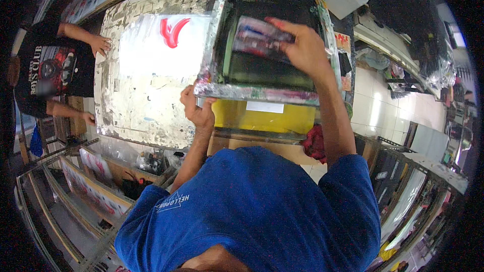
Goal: The person repeatedly aligns a screen printing frame over a white sheet on a yellow work surface, presses down to transfer a red logo, and lifts the frame to reveal the printed design. The process is repeated multiple times in a continuous loop.
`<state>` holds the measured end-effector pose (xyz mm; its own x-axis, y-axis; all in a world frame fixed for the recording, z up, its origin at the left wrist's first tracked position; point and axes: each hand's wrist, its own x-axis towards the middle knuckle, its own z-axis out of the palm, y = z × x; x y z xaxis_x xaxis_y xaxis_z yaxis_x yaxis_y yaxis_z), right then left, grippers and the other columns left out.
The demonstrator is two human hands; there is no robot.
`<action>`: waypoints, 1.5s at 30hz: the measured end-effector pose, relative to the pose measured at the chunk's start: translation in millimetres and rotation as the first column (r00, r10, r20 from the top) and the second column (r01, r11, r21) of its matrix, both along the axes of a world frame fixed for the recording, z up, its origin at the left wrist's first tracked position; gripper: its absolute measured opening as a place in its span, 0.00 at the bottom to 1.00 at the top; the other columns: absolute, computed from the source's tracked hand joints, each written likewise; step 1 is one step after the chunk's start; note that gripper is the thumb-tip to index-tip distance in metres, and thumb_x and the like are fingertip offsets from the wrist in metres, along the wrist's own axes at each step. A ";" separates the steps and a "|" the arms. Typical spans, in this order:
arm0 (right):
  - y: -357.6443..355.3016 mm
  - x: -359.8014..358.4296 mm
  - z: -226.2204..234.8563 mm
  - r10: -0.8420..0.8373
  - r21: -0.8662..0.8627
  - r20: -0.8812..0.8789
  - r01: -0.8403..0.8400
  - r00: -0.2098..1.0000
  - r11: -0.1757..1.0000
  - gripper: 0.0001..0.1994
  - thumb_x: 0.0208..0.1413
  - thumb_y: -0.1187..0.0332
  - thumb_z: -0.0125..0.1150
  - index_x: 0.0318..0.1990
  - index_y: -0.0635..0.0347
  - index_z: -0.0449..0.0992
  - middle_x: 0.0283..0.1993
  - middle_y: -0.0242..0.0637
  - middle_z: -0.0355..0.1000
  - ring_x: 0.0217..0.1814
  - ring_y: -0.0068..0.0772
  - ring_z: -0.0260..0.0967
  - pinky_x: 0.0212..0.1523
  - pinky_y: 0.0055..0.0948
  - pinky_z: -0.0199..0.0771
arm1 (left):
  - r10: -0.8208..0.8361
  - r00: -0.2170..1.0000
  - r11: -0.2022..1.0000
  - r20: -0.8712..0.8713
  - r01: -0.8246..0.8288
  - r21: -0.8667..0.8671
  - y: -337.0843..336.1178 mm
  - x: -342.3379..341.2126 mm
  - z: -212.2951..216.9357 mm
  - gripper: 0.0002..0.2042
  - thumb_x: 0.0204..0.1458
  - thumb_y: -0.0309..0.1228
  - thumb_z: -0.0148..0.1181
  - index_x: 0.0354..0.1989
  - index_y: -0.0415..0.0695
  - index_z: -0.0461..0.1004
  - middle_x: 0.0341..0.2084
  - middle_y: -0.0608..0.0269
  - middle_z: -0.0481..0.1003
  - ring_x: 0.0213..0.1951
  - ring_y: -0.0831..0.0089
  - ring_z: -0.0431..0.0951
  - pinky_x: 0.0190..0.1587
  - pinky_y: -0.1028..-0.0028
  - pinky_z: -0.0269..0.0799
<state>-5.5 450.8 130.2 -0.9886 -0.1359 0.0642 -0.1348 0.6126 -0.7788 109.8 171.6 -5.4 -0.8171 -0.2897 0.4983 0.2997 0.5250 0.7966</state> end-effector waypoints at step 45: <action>-13.8 -65.0 177.1 0.143 0.388 -0.701 0.206 0.699 0.898 0.18 0.50 0.61 0.62 0.45 0.62 0.84 0.34 0.47 0.81 0.31 0.35 0.76 0.36 0.31 0.75 | 0.293 0.922 0.804 -0.254 -0.381 -0.456 -110.5 -131.3 9.7 0.25 0.44 0.31 0.73 0.53 0.39 0.74 0.47 0.49 0.76 0.53 0.48 0.72 0.53 0.52 0.67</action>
<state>-70.4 436.9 307.3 -0.6747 -0.2901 0.6787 -0.5016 0.8547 -0.1333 -21.5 61.0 4.3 -0.6076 -0.2145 0.7647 0.1325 0.9220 0.3639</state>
